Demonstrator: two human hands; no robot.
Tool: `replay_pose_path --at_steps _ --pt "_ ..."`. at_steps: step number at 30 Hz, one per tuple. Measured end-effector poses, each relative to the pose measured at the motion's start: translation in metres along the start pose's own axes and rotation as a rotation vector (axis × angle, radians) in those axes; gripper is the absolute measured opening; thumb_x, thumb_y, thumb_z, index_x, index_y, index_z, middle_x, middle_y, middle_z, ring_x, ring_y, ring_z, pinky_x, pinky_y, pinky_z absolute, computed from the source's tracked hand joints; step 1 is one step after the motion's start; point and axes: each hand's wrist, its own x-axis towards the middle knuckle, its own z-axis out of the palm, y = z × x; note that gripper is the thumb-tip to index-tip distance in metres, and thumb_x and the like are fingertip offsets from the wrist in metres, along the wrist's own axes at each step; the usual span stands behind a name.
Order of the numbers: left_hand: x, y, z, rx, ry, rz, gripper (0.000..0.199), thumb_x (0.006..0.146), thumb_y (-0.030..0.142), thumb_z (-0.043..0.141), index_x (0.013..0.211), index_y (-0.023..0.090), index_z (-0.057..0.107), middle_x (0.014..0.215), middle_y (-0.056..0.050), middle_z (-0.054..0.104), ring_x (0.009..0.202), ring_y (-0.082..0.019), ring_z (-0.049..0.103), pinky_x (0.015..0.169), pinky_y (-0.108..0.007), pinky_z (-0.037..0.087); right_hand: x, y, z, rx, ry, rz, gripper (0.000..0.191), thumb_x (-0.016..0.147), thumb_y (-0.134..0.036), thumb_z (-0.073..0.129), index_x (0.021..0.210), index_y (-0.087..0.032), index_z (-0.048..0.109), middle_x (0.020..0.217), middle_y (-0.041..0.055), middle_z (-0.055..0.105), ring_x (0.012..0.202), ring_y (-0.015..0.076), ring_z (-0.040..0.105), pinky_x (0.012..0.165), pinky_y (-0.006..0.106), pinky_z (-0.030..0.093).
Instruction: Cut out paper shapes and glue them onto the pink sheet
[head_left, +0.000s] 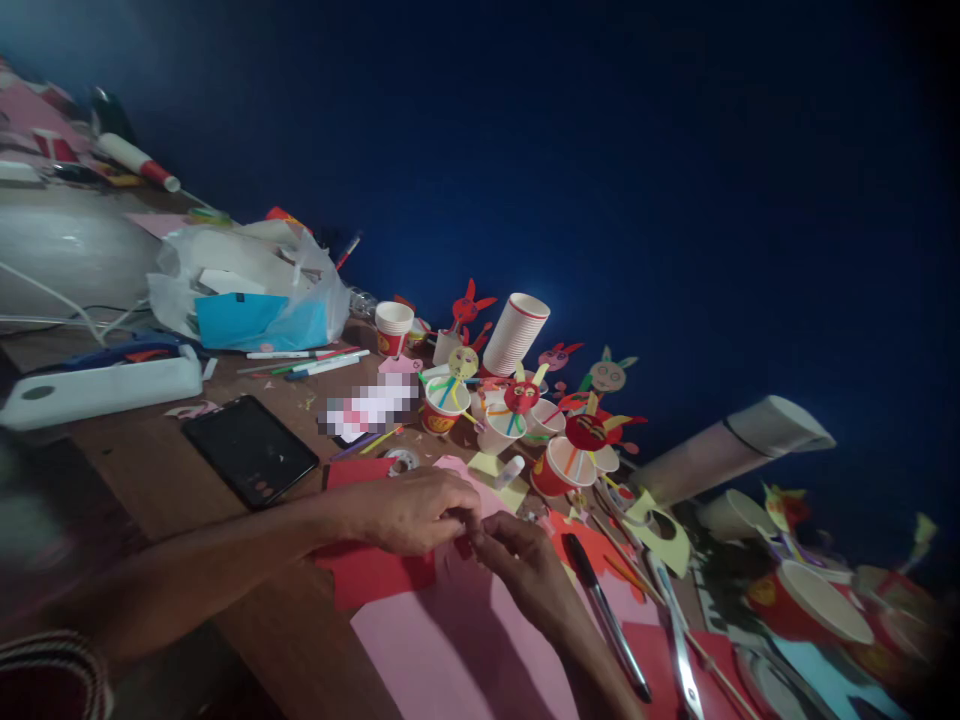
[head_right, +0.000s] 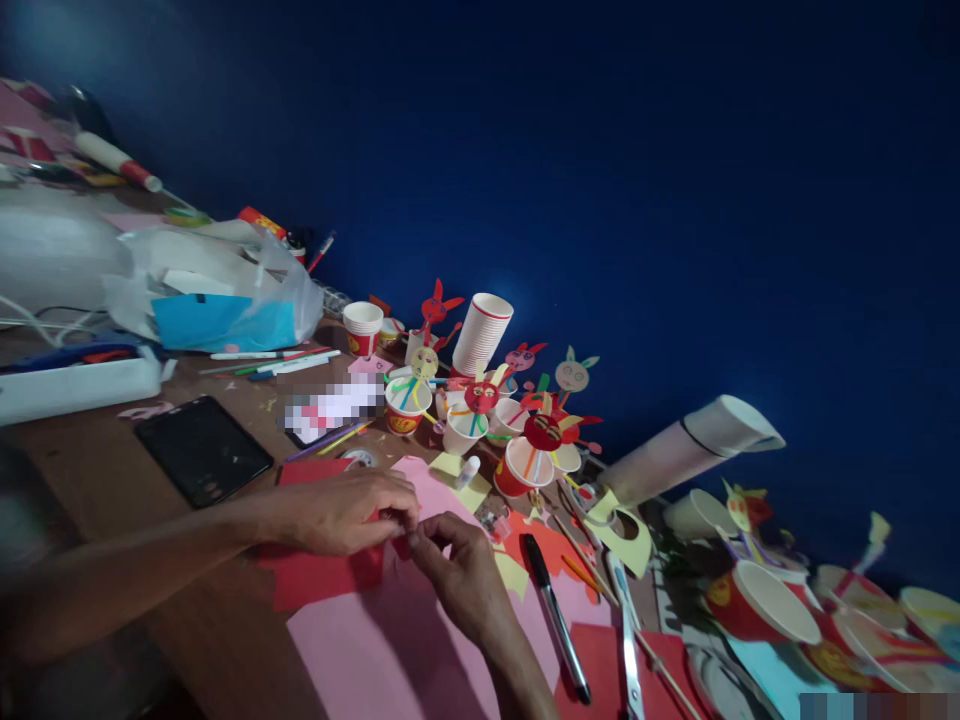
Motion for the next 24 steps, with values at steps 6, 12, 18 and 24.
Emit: replay_pose_path --at_steps 6,12,18,24 --pt "0.007 0.002 0.002 -0.040 -0.003 0.013 0.020 0.075 0.008 0.046 0.082 0.019 0.062 0.085 0.000 0.064 0.083 -0.013 0.055 0.075 -0.022 0.038 0.000 0.002 0.005 0.126 0.020 0.037 0.022 0.076 -0.032 0.063 0.061 -0.016 0.063 0.059 -0.0012 0.057 0.058 0.0115 0.047 0.056 0.023 0.036" --pt "0.008 -0.008 0.011 -0.100 0.236 -0.098 0.017 0.081 0.021 0.048 0.089 0.018 0.062 0.088 -0.002 0.063 0.082 -0.014 0.056 0.075 -0.023 0.039 0.004 0.017 -0.003 0.298 0.133 0.082 0.015 0.073 -0.027 0.064 0.061 -0.017 0.062 0.061 -0.0003 0.060 0.062 0.0139 0.053 0.061 0.025 0.040" --pt "0.003 -0.027 0.060 0.183 0.112 -0.260 0.023 0.075 0.038 0.058 0.083 0.017 0.062 0.089 -0.007 0.061 0.088 -0.024 0.055 0.080 -0.036 0.039 0.005 0.056 -0.006 0.455 0.442 0.089 0.019 0.077 -0.037 0.061 0.070 -0.020 0.059 0.057 -0.0055 0.046 0.052 0.0089 0.036 0.051 0.021 0.030" --pt "0.005 -0.033 0.081 0.220 0.065 -0.288 0.034 0.070 0.037 0.064 0.095 0.016 0.055 0.103 -0.009 0.056 0.099 -0.028 0.051 0.095 -0.047 0.030 0.006 0.067 -0.005 0.526 0.509 0.076 0.022 0.075 -0.040 0.064 0.072 -0.019 0.060 0.058 -0.0052 0.045 0.051 0.0082 0.036 0.047 0.021 0.028"
